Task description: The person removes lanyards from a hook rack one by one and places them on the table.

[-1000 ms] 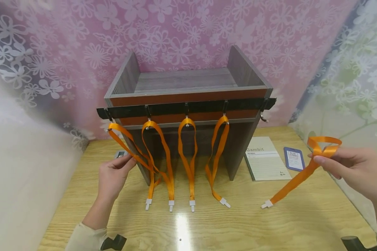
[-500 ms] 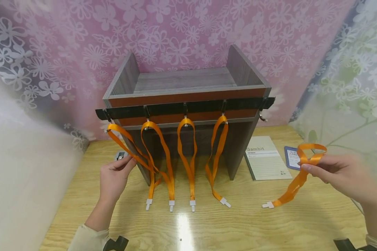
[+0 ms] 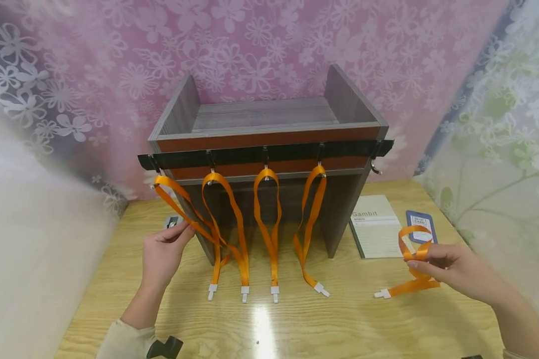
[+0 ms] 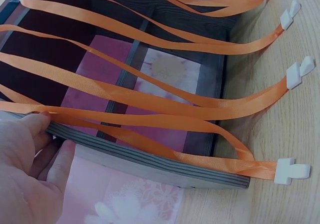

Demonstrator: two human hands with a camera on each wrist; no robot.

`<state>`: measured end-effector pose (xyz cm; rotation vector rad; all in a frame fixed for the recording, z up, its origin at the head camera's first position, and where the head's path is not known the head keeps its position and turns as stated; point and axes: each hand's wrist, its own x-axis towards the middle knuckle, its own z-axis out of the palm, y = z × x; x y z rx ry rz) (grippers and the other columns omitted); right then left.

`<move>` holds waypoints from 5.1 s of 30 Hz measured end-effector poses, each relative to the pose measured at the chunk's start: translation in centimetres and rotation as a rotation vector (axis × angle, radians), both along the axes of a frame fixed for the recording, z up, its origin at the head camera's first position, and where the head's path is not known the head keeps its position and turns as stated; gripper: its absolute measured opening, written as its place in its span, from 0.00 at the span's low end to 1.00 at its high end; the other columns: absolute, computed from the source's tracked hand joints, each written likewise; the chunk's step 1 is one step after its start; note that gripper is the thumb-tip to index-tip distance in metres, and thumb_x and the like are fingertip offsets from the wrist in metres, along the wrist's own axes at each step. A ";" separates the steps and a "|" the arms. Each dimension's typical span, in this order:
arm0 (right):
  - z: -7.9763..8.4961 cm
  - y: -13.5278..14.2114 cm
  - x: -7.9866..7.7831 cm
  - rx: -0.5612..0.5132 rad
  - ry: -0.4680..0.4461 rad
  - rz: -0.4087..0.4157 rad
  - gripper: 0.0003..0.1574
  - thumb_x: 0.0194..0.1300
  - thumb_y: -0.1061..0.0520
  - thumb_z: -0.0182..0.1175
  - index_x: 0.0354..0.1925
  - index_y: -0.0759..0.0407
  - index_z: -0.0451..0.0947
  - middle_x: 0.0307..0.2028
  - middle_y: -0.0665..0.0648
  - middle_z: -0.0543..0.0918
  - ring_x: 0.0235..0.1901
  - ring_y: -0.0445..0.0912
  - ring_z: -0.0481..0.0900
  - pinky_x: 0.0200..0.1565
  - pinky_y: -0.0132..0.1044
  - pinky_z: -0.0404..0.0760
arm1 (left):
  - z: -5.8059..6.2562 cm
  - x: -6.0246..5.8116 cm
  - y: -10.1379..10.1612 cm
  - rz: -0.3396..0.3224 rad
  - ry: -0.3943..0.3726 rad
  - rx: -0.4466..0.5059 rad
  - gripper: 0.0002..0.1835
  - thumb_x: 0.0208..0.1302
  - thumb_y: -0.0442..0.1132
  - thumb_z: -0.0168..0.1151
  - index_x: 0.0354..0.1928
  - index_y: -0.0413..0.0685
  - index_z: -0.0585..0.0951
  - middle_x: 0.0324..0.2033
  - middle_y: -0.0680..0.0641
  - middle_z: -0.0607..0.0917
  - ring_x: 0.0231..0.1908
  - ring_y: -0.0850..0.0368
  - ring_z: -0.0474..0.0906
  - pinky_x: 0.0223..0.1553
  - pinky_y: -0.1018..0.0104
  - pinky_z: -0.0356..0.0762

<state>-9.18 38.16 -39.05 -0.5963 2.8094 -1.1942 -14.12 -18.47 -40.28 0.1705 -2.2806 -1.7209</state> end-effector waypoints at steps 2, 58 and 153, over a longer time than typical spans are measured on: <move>-1.3 0.0 0.0 -0.035 -0.039 0.045 0.10 0.67 0.65 0.63 0.37 0.49 0.86 0.28 0.49 0.84 0.24 0.40 0.75 0.23 0.33 0.74 | 0.1 0.0 0.0 -0.010 -0.002 0.003 0.18 0.63 0.46 0.71 0.51 0.44 0.87 0.35 0.68 0.89 0.38 0.74 0.85 0.41 0.77 0.82; -7.0 0.8 -0.1 -0.059 -0.071 0.017 0.13 0.69 0.62 0.62 0.50 0.63 0.84 0.33 0.50 0.86 0.21 0.39 0.76 0.20 0.33 0.73 | 0.2 -0.7 0.2 -0.010 -0.001 0.011 0.16 0.63 0.46 0.71 0.50 0.48 0.88 0.40 0.55 0.91 0.38 0.73 0.85 0.39 0.76 0.82; 0.3 -15.4 -6.1 -0.360 -0.113 0.121 0.28 0.71 0.59 0.62 0.65 0.68 0.73 0.39 0.46 0.89 0.21 0.42 0.77 0.23 0.35 0.79 | 0.0 0.1 -0.2 -0.024 -0.069 0.002 0.20 0.63 0.50 0.70 0.52 0.47 0.87 0.50 0.48 0.88 0.44 0.76 0.83 0.44 0.78 0.81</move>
